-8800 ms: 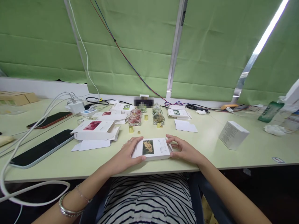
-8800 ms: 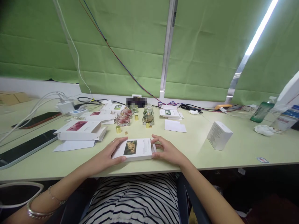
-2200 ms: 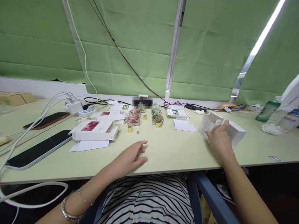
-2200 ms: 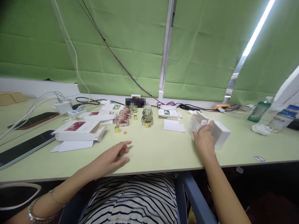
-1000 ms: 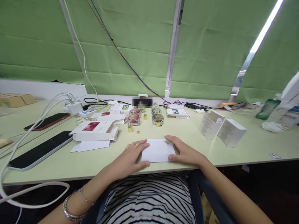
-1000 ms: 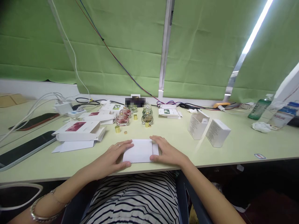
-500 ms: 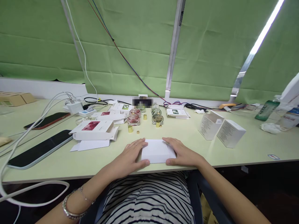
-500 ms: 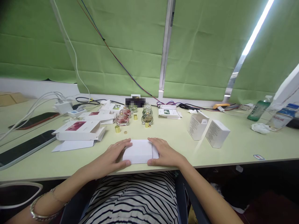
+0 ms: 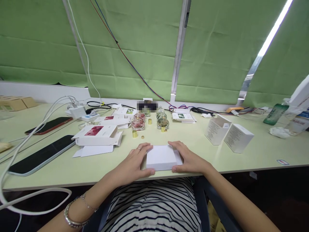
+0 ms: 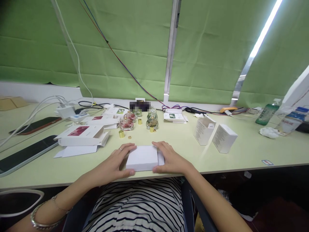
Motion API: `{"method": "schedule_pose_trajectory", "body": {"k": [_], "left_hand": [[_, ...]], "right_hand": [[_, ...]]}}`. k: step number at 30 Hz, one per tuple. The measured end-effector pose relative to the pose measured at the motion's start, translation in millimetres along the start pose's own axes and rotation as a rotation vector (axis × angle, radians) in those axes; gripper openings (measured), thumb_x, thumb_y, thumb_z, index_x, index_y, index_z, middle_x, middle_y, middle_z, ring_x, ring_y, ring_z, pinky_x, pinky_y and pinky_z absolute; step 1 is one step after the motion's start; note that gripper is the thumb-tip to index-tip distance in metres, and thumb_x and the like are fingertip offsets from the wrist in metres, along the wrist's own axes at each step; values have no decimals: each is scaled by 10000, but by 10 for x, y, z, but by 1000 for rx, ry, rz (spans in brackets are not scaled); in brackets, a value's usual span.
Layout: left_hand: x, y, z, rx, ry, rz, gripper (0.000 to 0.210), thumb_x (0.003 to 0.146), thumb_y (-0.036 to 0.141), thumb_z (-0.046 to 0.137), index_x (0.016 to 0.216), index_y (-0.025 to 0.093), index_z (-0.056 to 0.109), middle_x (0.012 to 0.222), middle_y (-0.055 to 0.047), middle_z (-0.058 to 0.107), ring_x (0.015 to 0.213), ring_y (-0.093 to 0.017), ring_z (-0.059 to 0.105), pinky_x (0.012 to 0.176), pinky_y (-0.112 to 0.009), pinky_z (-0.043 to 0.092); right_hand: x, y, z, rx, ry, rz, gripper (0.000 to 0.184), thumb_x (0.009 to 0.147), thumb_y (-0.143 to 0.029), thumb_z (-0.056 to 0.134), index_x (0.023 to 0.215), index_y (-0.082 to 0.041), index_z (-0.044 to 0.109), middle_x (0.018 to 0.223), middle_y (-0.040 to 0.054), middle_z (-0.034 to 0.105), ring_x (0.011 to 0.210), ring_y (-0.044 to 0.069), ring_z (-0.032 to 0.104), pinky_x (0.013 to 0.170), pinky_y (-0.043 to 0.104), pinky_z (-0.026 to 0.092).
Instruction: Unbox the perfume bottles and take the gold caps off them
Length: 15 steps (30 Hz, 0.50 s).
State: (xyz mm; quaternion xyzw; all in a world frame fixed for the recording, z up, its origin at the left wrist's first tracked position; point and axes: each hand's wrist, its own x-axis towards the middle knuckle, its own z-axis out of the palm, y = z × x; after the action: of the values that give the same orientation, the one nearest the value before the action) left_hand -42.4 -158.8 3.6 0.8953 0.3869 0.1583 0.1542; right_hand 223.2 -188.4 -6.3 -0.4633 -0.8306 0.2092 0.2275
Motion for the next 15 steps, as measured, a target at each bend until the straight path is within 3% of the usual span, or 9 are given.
{"method": "schedule_pose_trajectory", "body": {"k": [8,15], "left_hand": [[-11,22,-38,-23,-27,21,700,742,574,517,1320,247,295,1352,-86,326,1193,-292,364,969,-412,346],[-8,2,-27,-13,-20,-4,739,738,564,525,1340,221,267,1347,-93,353,1203,-294,352,989,-424,322]], "right_hand": [[5,11,10,24,-11,-27,875,670,-463,655,1374,-255,180,1287,86,320,1199,252,328,1012,417,286],[5,10,-7,5,-13,-4,947,650,-600,609,1390,-245,137,1295,108,318,1218,281,295,1012,449,267]]}}
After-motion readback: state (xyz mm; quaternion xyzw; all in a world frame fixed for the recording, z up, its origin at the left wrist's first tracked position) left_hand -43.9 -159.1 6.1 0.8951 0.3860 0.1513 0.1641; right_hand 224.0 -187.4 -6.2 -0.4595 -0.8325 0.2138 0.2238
